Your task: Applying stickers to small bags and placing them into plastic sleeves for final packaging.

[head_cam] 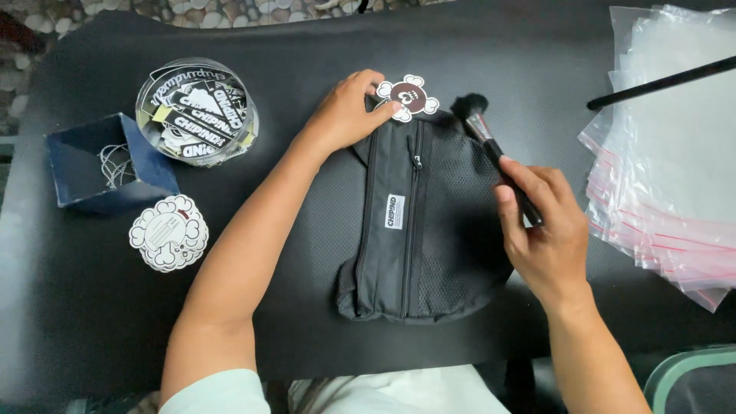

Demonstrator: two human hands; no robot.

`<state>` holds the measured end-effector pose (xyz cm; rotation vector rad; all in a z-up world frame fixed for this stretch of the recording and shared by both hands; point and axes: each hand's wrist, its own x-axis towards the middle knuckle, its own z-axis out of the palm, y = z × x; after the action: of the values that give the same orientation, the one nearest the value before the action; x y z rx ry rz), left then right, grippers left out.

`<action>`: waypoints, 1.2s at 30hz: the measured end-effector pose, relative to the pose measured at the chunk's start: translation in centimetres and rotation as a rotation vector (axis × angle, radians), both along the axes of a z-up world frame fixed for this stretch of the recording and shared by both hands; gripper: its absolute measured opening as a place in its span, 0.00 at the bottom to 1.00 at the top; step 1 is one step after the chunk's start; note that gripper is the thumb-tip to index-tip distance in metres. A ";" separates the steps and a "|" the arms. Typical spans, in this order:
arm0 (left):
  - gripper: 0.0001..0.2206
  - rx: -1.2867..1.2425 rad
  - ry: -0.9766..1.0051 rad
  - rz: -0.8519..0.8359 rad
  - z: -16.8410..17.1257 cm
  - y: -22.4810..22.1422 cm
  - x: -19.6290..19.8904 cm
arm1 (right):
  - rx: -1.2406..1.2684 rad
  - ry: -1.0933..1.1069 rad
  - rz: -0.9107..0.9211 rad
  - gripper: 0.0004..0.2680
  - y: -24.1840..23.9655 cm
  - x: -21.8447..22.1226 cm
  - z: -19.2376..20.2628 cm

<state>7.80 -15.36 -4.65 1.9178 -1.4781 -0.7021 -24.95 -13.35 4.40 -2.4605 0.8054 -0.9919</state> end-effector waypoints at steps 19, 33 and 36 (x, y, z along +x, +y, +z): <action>0.23 -0.191 0.014 -0.047 -1.0 1.4 -0.1 | 0.008 0.146 -0.016 0.06 -2.7 -1.3 1.3; 0.22 -0.296 -0.059 -0.041 -1.8 1.5 -0.4 | 0.217 0.025 0.158 0.07 1.2 -1.7 3.0; 0.22 -0.286 -0.064 -0.039 -1.8 1.6 -0.3 | 0.160 0.112 -0.052 0.08 0.9 -2.1 2.4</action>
<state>7.51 -13.77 -6.47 1.7113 -1.5657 -0.4224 -27.03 -12.48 6.78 -2.3843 0.9511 -0.7803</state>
